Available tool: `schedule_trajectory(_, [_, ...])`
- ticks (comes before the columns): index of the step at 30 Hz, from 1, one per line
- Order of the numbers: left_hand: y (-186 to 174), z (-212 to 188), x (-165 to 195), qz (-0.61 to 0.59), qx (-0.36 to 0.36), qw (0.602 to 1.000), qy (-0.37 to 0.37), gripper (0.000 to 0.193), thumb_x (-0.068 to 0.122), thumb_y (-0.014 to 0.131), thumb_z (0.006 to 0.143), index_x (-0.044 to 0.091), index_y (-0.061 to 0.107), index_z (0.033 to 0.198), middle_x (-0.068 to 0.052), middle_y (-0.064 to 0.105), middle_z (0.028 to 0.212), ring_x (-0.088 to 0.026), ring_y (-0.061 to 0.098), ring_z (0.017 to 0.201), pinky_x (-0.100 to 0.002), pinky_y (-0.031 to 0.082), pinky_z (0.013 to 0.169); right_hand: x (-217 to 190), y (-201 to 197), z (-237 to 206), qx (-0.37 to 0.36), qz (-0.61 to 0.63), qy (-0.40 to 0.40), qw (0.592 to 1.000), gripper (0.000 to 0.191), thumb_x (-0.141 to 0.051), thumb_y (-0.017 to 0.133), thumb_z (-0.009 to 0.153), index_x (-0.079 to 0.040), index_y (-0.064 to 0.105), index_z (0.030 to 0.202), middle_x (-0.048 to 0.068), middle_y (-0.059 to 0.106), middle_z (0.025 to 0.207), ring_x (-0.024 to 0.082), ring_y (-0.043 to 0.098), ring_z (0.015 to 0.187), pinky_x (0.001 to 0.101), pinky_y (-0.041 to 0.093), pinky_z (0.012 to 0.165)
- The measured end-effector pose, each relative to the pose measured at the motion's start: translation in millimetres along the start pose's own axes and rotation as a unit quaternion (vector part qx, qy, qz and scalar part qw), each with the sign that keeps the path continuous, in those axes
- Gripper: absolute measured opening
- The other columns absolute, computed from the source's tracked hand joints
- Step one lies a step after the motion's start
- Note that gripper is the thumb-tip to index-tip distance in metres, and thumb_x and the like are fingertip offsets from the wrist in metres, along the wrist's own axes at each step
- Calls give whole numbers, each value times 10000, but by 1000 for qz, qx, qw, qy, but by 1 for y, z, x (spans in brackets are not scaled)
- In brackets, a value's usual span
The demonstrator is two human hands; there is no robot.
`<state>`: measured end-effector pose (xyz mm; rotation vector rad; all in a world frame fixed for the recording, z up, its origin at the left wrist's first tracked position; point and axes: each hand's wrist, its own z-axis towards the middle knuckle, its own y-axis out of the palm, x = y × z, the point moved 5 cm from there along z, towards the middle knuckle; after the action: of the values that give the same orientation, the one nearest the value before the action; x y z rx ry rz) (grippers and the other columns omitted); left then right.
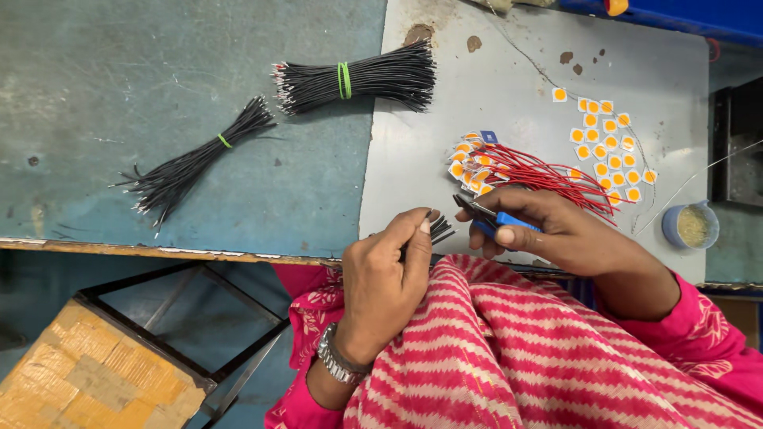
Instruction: The person solders black wires to square LED modules on a workbench. They strip wire ends, apply flux, and use a soldering iron to attach each wire to the LED contacts, then place the finished units aside.
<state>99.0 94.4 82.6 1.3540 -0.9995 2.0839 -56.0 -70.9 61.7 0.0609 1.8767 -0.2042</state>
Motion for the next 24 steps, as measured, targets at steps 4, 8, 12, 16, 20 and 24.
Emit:
schedule_trajectory(4, [3, -1, 2, -2, -16, 1000, 17, 157, 128, 617, 1012, 59, 715, 1114, -168, 695, 757, -295, 709, 619, -375, 503, 534, 4, -3, 4, -33, -66, -31, 997, 491, -379, 586, 1010, 0, 624, 1320, 97, 702, 1124, 184, 658, 1043, 361, 541, 931])
schedule_trajectory(8, [7, -1, 5, -5, -37, 999, 33, 160, 127, 621, 1011, 50, 711, 1119, -174, 703, 775, -317, 713, 649, -384, 514, 556, 2, -4, 6, -74, -118, -60, 988, 507, -387, 583, 1015, 9, 600, 1331, 108, 681, 1203, 196, 629, 1119, 366, 509, 974])
schedule_trajectory(12, [8, -2, 6, -6, -44, 999, 29, 171, 125, 623, 1002, 43, 716, 1120, -177, 700, 765, -316, 712, 636, -384, 512, 553, 2, -4, 4, -94, -109, -54, 988, 526, -388, 604, 1003, 12, 596, 1345, 110, 677, 1205, 192, 628, 1132, 368, 511, 975])
schedule_trajectory(16, [8, -1, 6, -2, -48, 999, 19, 178, 132, 630, 996, 41, 727, 1114, -181, 697, 753, -310, 711, 619, -383, 508, 543, 3, -5, 5, -83, -108, -35, 990, 534, -375, 631, 983, 8, 593, 1353, 111, 680, 1194, 197, 634, 1122, 371, 514, 968])
schedule_trajectory(20, [8, -1, 5, -9, -56, 998, 15, 187, 133, 629, 992, 40, 727, 1122, -181, 700, 760, -299, 716, 613, -376, 512, 538, 0, -5, 6, -78, -143, -49, 985, 526, -367, 629, 980, 0, 595, 1356, 107, 685, 1184, 202, 641, 1123, 373, 503, 973])
schedule_trajectory(24, [12, -3, 6, 0, -60, 998, 13, 190, 142, 628, 989, 42, 731, 1114, -181, 699, 750, -302, 709, 599, -381, 502, 528, -3, -7, 3, -73, -175, -59, 980, 522, -372, 634, 971, -7, 607, 1344, 102, 690, 1178, 202, 651, 1120, 375, 498, 967])
